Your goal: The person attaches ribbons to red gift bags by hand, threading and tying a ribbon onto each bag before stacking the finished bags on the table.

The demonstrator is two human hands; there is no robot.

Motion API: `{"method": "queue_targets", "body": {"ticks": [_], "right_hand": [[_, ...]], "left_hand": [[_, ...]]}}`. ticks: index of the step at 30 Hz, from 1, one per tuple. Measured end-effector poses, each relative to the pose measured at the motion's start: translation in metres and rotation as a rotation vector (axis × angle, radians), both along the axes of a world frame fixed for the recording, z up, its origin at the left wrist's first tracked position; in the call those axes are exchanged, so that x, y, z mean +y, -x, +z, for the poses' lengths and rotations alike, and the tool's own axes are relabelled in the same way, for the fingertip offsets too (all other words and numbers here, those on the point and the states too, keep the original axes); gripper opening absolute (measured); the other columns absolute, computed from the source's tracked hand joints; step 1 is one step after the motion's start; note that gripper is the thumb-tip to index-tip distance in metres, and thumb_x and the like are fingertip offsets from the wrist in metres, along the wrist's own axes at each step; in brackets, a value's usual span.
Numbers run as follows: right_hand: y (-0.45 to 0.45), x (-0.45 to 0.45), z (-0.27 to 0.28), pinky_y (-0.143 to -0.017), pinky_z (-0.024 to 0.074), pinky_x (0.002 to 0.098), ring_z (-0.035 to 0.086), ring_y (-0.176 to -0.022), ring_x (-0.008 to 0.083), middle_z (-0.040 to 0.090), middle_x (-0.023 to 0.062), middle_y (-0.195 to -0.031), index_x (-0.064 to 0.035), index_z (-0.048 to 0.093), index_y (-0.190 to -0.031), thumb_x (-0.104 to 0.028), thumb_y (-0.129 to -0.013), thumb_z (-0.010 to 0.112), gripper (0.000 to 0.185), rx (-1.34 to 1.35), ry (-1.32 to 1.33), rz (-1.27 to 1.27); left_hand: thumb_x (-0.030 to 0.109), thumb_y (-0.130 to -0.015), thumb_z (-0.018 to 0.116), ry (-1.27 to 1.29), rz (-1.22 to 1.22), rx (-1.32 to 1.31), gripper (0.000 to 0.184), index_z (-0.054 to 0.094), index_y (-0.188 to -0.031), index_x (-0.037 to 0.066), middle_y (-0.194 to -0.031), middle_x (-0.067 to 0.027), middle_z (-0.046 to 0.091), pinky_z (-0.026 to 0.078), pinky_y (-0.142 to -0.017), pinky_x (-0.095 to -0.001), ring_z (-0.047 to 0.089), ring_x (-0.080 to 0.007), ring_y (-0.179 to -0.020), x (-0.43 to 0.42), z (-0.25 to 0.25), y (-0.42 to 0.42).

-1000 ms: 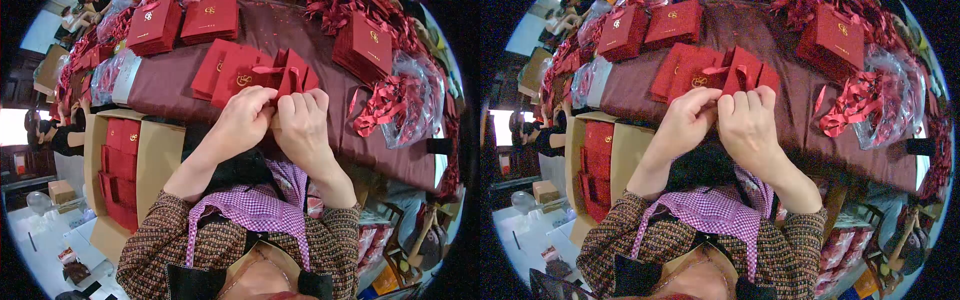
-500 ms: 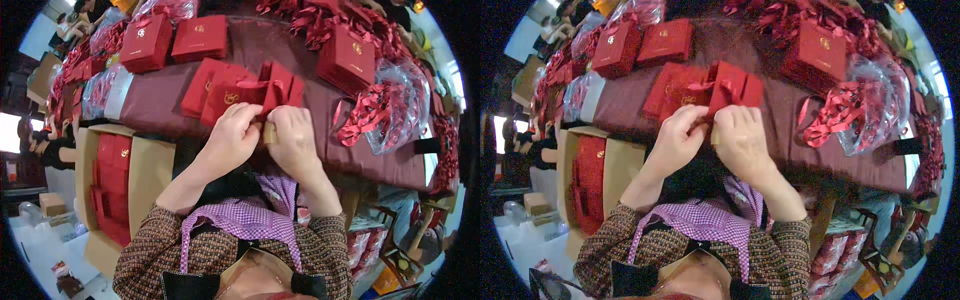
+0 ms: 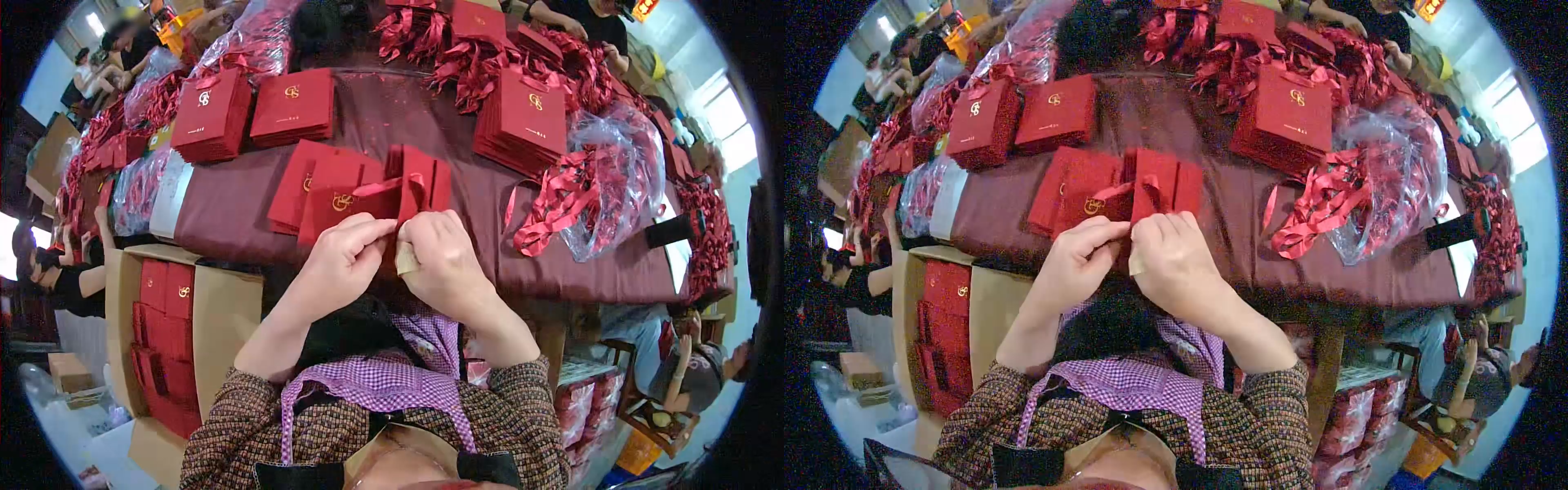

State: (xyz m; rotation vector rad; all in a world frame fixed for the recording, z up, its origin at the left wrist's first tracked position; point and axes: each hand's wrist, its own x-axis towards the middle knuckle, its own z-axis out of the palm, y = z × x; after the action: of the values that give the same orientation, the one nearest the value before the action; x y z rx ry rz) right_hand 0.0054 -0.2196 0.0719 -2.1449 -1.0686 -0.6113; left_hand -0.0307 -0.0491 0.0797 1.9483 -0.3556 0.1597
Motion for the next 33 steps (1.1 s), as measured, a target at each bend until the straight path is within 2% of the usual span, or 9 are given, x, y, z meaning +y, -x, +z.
{"method": "queue_targets", "body": {"ticks": [1, 9, 13, 17, 21, 24, 27, 28, 33], "right_hand": [[0.002, -0.001, 0.004, -0.064, 0.0424, 0.039, 0.055, -0.069, 0.0297, 0.054, 0.0099, -0.073, -0.004, 0.052, -0.079, 0.007, -0.068, 0.064, 0.02, 0.107, -0.083, 0.018], [0.003, -0.004, -0.011, -0.068, 0.0459, 0.0365, 0.058, -0.075, 0.0287, 0.059, 0.01, -0.08, -0.0034, 0.055, -0.082, 0.006, -0.069, 0.067, 0.02, 0.12, -0.161, 0.01], [0.0, -0.018, 0.018, -0.077, 0.0461, 0.0384, 0.058, -0.085, 0.0293, 0.062, 0.0101, -0.089, -0.0038, 0.06, -0.092, -0.001, -0.074, 0.068, 0.02, 0.179, 0.028, 0.106], [-0.011, -0.023, 0.04, -0.093, 0.04, 0.0416, 0.053, -0.109, 0.028, 0.059, 0.0069, -0.105, -0.006, 0.062, -0.109, -0.006, -0.075, 0.066, 0.034, -0.114, 0.173, 0.068], [-0.017, -0.022, 0.028, -0.106, 0.0298, 0.049, 0.052, -0.11, 0.0253, 0.057, 0.0055, -0.094, -0.0085, 0.06, -0.095, -0.008, -0.072, 0.061, 0.023, -0.091, 0.288, 0.122], [-0.016, -0.03, 0.028, -0.107, 0.0277, 0.0514, 0.053, -0.108, 0.0234, 0.055, 0.0047, -0.089, -0.0102, 0.059, -0.09, -0.006, -0.07, 0.062, 0.02, -0.048, 0.31, 0.208], [-0.014, -0.034, 0.028, -0.107, 0.0266, 0.0527, 0.055, -0.107, 0.0219, 0.055, 0.0031, -0.086, -0.0114, 0.058, -0.086, -0.004, -0.069, 0.063, 0.019, -0.019, 0.272, 0.249], [-0.014, -0.037, 0.029, -0.107, 0.0267, 0.0524, 0.055, -0.106, 0.0216, 0.055, 0.0026, -0.085, -0.0115, 0.057, -0.085, -0.004, -0.069, 0.063, 0.018, -0.017, 0.257, 0.266], [-0.019, -0.048, 0.029, -0.107, 0.0273, 0.0498, 0.056, -0.104, 0.021, 0.057, 0.0019, -0.084, -0.0123, 0.06, -0.083, -0.007, -0.068, 0.066, 0.018, -0.01, 0.231, 0.213]], "left_hand": [[-0.005, -0.08, 0.057, -0.018, -0.024, -0.028, 0.023, 0.061, -0.103, -0.006, -0.082, -0.015, 0.058, 0.048, -0.07, -0.0337, 0.059, -0.0271, -0.075, 0.005, -0.002, -0.001], [-0.006, -0.078, 0.058, -0.122, -0.038, -0.259, 0.017, 0.059, -0.095, -0.004, -0.081, -0.015, 0.056, 0.045, -0.072, -0.0382, 0.056, -0.0321, -0.08, 0.002, -0.011, -0.012], [-0.005, -0.077, 0.059, -0.188, -0.029, -0.269, 0.015, 0.057, -0.092, -0.004, -0.084, -0.0152, 0.056, 0.045, -0.073, -0.0403, 0.055, -0.0335, -0.083, 0.002, -0.01, -0.013], [-0.004, -0.078, 0.059, -0.219, -0.01, -0.321, 0.011, 0.057, -0.089, -0.003, -0.086, -0.0162, 0.055, 0.045, -0.073, -0.0405, 0.054, -0.035, -0.082, -0.006, -0.003, -0.009], [-0.003, -0.078, 0.058, -0.252, -0.038, -0.272, 0.009, 0.056, -0.086, -0.003, -0.085, -0.0173, 0.056, 0.045, -0.073, -0.0402, 0.055, -0.0361, -0.084, -0.003, -0.006, -0.008], [-0.005, -0.082, 0.055, -0.146, -0.067, -0.092, 0.007, 0.057, -0.088, -0.003, -0.077, -0.0143, 0.053, 0.046, -0.066, -0.0333, 0.057, -0.0284, -0.072, 0.001, -0.005, -0.005], [0.006, -0.093, 0.052, -0.014, 0.091, 0.072, 0.009, 0.06, -0.091, 0.002, -0.079, -0.0015, 0.057, 0.043, -0.061, -0.0238, 0.054, -0.0089, -0.069, 0.016, -0.017, -0.01], [0.011, -0.095, 0.051, 0.282, 0.166, 0.254, 0.012, 0.06, -0.093, 0.003, -0.081, 0.0006, 0.058, 0.042, -0.06, -0.0205, 0.052, -0.0051, -0.069, 0.02, -0.017, -0.012], [0.012, -0.095, 0.053, 0.61, 0.219, 0.229, 0.016, 0.06, -0.101, -0.001, -0.084, -0.0026, 0.06, 0.045, -0.066, -0.0225, 0.055, -0.0096, -0.074, 0.055, -0.037, -0.028]]}}
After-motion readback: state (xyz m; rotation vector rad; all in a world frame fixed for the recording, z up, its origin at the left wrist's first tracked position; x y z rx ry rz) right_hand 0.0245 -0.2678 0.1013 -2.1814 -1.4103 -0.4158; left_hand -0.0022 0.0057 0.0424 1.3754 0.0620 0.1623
